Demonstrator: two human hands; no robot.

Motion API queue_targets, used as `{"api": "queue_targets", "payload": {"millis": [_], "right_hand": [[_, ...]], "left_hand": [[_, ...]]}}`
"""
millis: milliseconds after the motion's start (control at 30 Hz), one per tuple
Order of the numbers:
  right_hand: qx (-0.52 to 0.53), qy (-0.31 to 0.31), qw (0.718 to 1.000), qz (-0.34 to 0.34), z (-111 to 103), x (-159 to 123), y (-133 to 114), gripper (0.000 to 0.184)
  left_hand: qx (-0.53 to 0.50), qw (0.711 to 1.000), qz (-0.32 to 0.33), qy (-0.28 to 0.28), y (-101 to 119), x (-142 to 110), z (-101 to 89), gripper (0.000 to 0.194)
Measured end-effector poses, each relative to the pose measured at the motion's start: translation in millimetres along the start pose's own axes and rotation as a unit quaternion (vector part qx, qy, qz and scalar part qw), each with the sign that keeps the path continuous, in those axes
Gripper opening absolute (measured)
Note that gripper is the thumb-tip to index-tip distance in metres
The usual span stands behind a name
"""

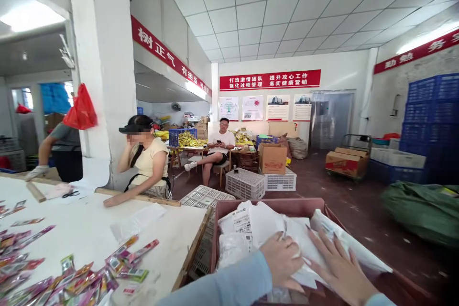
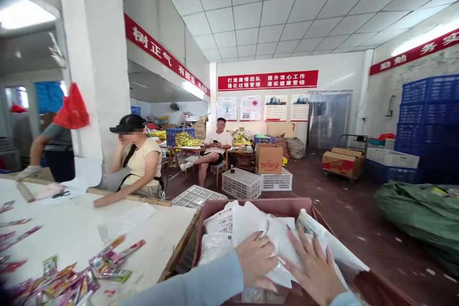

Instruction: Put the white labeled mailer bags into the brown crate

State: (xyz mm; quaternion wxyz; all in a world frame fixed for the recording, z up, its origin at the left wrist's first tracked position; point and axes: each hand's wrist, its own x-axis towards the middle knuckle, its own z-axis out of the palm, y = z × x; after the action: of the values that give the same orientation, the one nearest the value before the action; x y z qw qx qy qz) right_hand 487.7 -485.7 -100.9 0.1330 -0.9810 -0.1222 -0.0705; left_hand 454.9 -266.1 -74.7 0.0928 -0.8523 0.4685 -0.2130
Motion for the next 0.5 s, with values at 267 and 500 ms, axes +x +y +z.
{"api": "queue_targets", "payload": {"millis": [267, 500], "right_hand": [[0.04, -0.045, 0.974, 0.217, -3.3, 35.0, 28.4, 0.101], [0.325, 0.025, 0.941, 0.089, 45.6, 50.5, 68.9, 0.072]], "left_hand": [[-0.283, 0.877, -0.386, -0.045, -31.1, -22.7, -4.8, 0.112], [-0.322, 0.827, -0.443, -0.125, -30.6, -19.3, 62.3, 0.12]]}}
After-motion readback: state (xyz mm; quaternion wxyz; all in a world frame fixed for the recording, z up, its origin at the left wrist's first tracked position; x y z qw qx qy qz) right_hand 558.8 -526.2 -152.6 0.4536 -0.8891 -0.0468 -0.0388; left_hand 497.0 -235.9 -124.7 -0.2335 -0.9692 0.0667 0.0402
